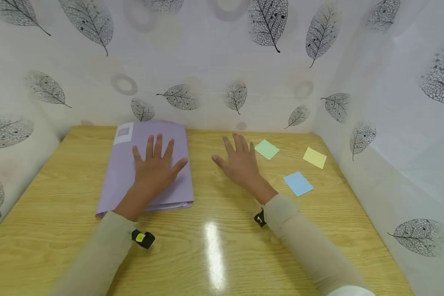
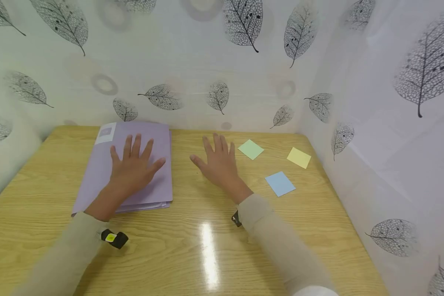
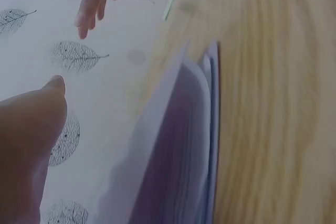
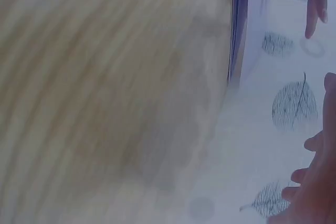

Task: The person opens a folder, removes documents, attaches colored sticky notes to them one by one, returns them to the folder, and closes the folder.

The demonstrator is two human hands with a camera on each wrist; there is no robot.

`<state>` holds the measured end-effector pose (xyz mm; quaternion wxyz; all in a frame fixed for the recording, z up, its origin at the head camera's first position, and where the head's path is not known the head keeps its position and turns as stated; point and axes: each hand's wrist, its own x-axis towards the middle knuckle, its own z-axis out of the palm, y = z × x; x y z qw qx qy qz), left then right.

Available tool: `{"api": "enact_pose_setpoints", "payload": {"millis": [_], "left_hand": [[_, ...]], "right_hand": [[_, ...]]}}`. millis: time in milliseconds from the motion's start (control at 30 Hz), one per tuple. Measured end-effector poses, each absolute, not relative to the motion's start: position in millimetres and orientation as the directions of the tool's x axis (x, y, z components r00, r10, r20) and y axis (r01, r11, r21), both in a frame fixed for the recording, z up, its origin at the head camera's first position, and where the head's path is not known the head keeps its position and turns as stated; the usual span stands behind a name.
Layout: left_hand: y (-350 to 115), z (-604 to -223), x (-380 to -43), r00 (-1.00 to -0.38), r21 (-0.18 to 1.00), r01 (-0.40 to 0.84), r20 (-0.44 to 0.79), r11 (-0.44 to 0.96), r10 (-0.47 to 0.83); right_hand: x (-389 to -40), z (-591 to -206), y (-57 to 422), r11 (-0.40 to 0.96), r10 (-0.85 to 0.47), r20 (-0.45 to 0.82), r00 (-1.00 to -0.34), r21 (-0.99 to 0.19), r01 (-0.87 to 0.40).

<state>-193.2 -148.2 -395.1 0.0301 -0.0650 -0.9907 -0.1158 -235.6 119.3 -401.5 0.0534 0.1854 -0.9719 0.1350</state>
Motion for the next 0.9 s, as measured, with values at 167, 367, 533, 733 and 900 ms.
{"api": "enact_pose_setpoints", "payload": {"millis": [167, 367, 533, 733, 900], "left_hand": [[-180, -400, -179, -0.994, 0.258, 0.102, 0.064, 0.961, 0.089], [-222, -409, -161, -0.996, 0.28, 0.084, 0.041, 0.956, 0.076], [-248, -416, -148, -0.992, 0.298, 0.116, -0.012, 0.948, 0.125], [-259, -432, -145, -0.974, 0.367, 0.175, -0.073, 0.914, 0.216], [-254, -439, -143, -0.97, 0.366, 0.197, -0.061, 0.909, 0.235]], "right_hand": [[-224, -408, 86, 0.787, -0.488, 0.042, -0.872, -0.41, -0.461], [-214, -417, 47, 0.714, -0.598, -0.098, -0.796, -0.517, -0.473], [-213, -428, 29, 0.712, -0.651, -0.153, -0.743, -0.464, -0.528], [-215, -437, 21, 0.719, -0.678, -0.196, -0.708, -0.377, -0.584], [-215, -440, 19, 0.716, -0.686, -0.233, -0.69, -0.386, -0.582]]}}
